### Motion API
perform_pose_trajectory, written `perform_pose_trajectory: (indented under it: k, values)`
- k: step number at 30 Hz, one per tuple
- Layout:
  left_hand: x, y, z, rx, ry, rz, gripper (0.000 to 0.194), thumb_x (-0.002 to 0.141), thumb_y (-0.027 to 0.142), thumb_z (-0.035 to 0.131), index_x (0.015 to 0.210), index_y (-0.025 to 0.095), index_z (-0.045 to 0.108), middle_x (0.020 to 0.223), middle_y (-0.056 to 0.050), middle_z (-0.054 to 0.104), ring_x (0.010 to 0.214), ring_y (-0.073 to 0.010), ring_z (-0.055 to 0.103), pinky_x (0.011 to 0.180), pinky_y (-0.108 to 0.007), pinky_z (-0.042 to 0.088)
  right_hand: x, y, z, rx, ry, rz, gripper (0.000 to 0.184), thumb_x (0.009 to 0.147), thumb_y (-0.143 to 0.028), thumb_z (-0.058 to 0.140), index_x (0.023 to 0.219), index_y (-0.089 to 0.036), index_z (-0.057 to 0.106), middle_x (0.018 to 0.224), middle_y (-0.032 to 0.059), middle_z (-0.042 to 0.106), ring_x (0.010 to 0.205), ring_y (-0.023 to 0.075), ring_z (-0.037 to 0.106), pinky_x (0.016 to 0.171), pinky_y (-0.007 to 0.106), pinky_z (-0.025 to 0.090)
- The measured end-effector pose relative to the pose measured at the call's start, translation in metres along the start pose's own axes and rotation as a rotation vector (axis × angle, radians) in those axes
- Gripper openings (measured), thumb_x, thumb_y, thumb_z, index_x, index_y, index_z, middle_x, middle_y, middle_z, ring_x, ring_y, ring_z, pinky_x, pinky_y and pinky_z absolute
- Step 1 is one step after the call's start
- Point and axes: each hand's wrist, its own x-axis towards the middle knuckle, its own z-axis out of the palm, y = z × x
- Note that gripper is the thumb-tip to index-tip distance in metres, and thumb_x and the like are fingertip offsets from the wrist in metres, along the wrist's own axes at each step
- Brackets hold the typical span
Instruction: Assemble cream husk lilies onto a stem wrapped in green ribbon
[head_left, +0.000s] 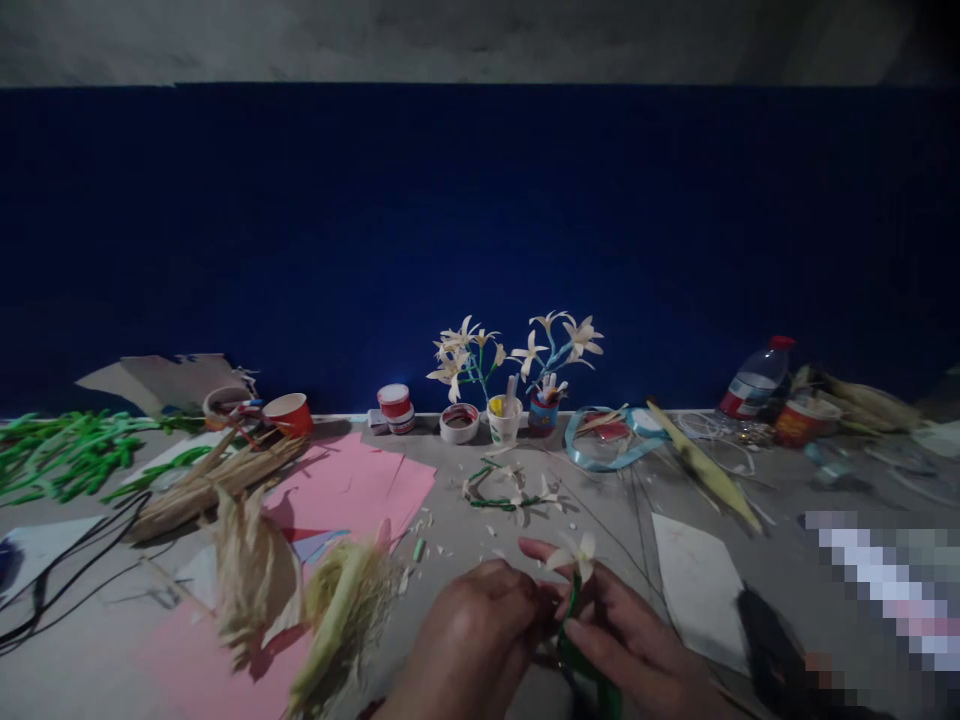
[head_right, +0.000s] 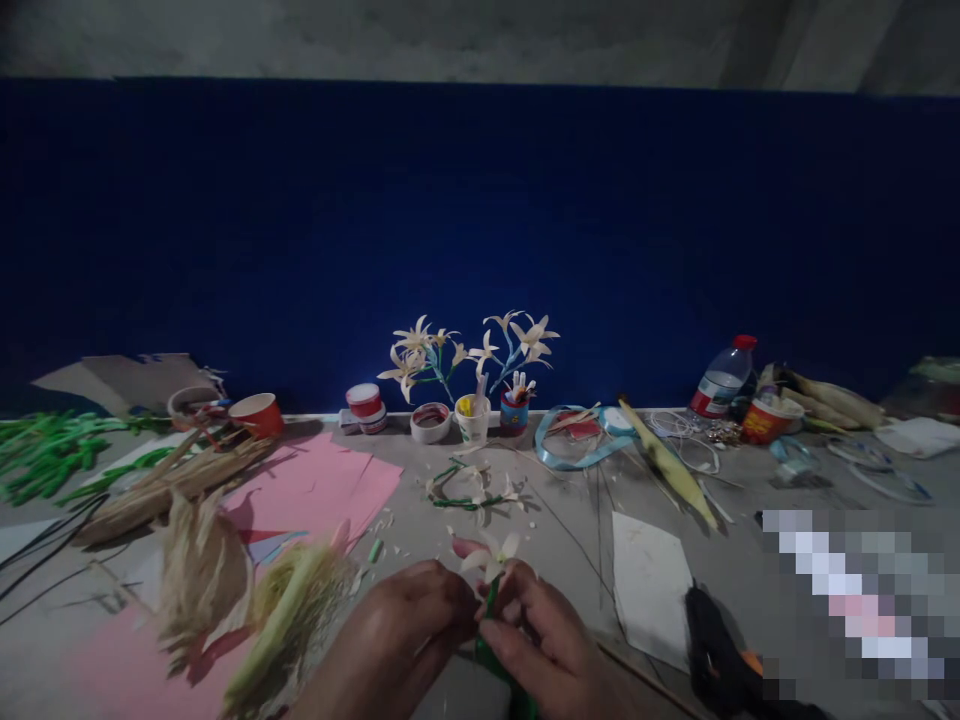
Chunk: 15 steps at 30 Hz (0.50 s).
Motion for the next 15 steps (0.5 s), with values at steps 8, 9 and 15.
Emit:
perform_pose_trajectory:
  k: [8, 9, 15]
  values:
    - [-0.010, -0.023, 0.026, 0.223, 0.130, 0.090, 0.018, 0.083, 0.003, 0.044, 0.077, 0.017, 0.053, 0.073, -0.007, 0.062, 0.066, -0.0212, 0.054, 0.061, -0.032, 0.045, 0.005, 0.011, 0.004, 0.132, 0.046, 0.075, 0.043, 0.083, -0.046, 0.063, 0.122, -0.028, 0.061, 0.125, 0.0080, 0.062, 0.109, 0.0254, 0.058, 0.102, 0.043, 0.038]
    - [-0.010, -0.026, 0.026, 0.181, 0.169, 0.027, 0.018, 0.086, 0.005, 0.041, 0.078, 0.018, 0.052, 0.073, -0.006, 0.060, 0.066, -0.0204, 0.054, 0.060, -0.031, 0.044, 0.005, 0.009, 0.004, 0.182, 0.039, 0.088, 0.044, 0.083, -0.045, 0.064, 0.123, -0.029, 0.060, 0.128, 0.0075, 0.061, 0.107, 0.0248, 0.060, 0.101, 0.043, 0.039]
    - [-0.015, -0.038, 0.015, -0.060, 0.294, -0.338, 0.033, 0.096, 0.027, 0.035, 0.063, 0.022, 0.036, 0.057, 0.004, 0.043, 0.052, -0.0139, 0.047, 0.050, -0.024, 0.035, 0.001, -0.002, -0.004, 0.366, 0.035, 0.087, 0.038, 0.083, -0.040, 0.065, 0.121, -0.034, 0.061, 0.145, 0.0070, 0.045, 0.109, 0.0262, 0.063, 0.103, 0.045, 0.036]
